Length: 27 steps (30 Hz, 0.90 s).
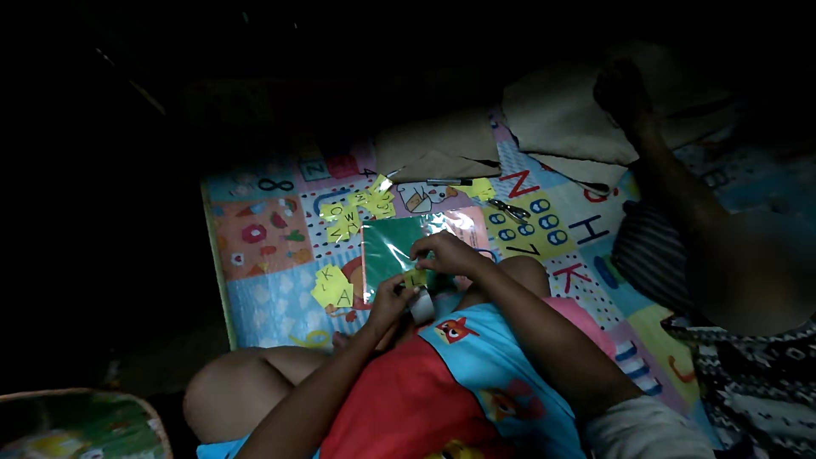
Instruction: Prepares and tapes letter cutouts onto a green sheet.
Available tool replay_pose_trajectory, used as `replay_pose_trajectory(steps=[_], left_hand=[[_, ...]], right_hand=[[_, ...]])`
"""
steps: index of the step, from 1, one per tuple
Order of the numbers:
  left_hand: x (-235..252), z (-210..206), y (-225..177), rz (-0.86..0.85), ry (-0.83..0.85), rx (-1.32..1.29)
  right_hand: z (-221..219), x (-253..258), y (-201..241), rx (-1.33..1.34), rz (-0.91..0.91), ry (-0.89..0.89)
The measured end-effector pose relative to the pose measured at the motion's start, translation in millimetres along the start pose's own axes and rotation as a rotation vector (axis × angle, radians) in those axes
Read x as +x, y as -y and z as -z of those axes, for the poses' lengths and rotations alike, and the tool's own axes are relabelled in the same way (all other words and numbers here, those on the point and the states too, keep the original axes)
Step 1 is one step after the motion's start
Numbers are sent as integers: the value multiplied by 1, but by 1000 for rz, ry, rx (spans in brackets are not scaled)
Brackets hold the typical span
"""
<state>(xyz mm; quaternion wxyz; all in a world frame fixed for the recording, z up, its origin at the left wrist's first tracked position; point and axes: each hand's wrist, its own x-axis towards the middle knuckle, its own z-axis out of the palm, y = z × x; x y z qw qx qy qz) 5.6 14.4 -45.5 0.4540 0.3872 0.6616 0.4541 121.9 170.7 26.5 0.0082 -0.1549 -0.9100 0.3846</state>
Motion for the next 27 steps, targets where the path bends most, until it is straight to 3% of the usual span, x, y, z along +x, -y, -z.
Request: replay_pose_trajectory(steps=[9,19,27], left_hand=[[1,2,-4,84,113,-9],[5,-2,-3,92,17,-31],[6,-4,-6,122,-51,-36]], right_hand=[[-1,-1,-1,-44,-84,-72],[-7,2,-9,-25,-123,-126],[-14,5,-19,317,-337,-171]])
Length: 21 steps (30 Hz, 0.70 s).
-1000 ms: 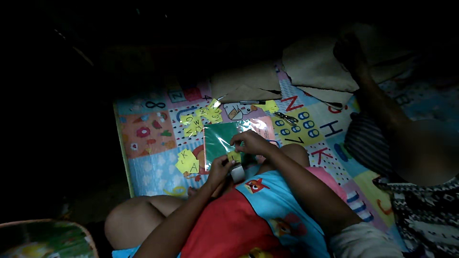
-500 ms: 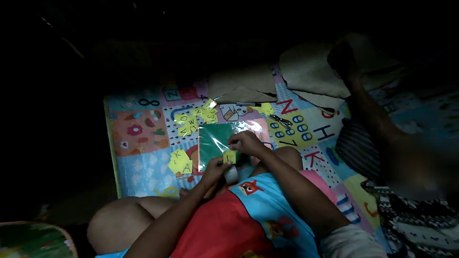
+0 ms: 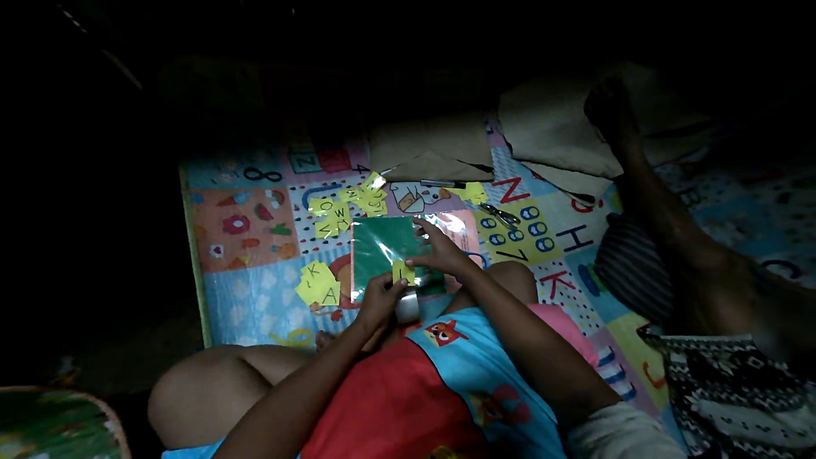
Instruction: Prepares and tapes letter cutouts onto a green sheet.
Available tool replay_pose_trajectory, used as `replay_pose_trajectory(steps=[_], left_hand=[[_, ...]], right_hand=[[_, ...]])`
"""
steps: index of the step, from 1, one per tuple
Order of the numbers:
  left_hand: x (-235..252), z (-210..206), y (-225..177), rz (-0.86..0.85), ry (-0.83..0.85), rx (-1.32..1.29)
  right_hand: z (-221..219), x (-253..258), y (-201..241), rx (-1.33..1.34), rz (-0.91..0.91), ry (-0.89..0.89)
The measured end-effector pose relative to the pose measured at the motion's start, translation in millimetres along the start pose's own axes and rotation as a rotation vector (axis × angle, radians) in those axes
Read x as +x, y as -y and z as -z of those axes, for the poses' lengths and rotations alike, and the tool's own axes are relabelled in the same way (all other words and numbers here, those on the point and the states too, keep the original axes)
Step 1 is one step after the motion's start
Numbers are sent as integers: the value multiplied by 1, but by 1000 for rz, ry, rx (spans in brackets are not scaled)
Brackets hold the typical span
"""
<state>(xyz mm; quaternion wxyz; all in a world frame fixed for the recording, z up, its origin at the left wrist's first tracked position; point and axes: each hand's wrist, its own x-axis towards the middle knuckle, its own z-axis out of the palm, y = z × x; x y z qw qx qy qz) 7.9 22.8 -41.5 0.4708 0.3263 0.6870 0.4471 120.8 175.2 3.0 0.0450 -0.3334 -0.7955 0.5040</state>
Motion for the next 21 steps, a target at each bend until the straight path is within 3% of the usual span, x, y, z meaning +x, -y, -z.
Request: replay_pose_trajectory(steps=[4,21], left_hand=[[1,-1,4,-41,-7,-12],[3,-1,-2,36,66,75]], right_hand=[[-18,-7,-5,284,-157,142],[-25,-3,-16,287,-88,24]])
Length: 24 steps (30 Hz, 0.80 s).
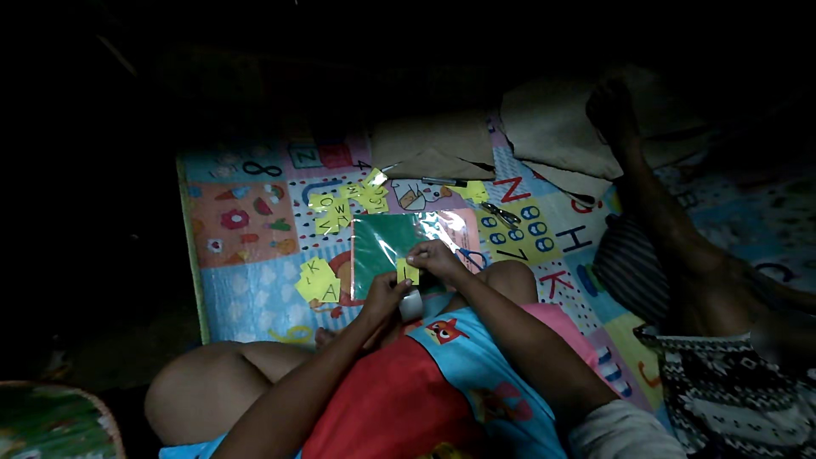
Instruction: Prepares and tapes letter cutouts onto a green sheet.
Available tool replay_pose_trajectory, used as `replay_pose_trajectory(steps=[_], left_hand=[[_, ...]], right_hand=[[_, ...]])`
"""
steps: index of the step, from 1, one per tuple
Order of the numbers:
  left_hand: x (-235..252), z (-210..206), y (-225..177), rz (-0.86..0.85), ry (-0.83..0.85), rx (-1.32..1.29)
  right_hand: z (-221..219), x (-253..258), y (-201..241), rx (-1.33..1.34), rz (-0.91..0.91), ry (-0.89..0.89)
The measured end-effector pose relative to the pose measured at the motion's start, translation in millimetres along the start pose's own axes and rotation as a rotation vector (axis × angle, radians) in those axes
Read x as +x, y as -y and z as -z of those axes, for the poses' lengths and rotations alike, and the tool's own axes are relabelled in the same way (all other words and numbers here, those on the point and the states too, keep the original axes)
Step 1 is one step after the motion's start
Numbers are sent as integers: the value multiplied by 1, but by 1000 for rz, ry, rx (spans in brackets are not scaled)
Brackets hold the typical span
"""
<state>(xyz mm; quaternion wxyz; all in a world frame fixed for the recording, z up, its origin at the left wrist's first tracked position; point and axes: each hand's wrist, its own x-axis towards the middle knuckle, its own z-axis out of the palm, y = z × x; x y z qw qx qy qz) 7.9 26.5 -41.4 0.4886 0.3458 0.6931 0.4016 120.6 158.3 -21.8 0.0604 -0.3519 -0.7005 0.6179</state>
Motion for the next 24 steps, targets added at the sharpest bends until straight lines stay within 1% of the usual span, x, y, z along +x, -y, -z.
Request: replay_pose_trajectory(steps=[4,7,11,17,24], left_hand=[[-1,0,0,15,6,6],[-3,1,-4,30,-13,-33],[0,1,2,-7,-53,-111],[3,2,2,8,-68,-163],[3,5,3,-27,-164,-120]], right_hand=[[1,-1,-2,-39,78,-28],[-1,0,-1,-9,54,-8],[-4,1,-3,53,49,47],[-6,1,1,91,15,4],[-9,0,2,65,-14,-24]])
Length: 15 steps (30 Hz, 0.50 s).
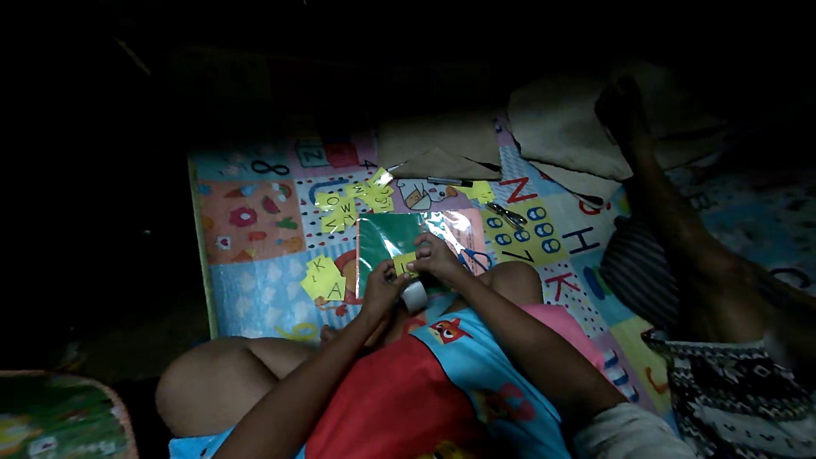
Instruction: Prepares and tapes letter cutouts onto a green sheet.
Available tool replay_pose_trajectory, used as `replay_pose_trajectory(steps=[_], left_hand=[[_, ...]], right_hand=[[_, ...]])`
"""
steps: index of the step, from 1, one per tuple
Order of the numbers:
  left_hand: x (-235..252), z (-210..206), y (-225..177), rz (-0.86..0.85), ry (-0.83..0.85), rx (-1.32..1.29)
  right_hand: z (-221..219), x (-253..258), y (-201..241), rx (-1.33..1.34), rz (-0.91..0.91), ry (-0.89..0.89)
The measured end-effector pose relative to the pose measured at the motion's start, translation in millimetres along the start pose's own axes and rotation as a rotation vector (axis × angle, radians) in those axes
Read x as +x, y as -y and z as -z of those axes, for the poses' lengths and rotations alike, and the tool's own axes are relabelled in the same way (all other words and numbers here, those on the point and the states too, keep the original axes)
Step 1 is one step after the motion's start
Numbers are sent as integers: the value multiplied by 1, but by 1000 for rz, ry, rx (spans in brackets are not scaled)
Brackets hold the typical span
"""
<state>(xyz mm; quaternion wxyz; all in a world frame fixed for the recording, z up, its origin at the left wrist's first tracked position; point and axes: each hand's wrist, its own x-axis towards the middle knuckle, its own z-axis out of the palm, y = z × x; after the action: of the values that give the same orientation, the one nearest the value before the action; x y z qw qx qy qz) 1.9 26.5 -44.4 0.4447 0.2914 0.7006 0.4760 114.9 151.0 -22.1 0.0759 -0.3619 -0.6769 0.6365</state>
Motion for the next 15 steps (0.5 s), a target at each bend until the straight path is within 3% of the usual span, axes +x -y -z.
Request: replay_pose_trajectory(steps=[15], left_hand=[[-6,-1,-6,45,52,-179]], right_hand=[[-1,-4,-1,-148,249,-122]])
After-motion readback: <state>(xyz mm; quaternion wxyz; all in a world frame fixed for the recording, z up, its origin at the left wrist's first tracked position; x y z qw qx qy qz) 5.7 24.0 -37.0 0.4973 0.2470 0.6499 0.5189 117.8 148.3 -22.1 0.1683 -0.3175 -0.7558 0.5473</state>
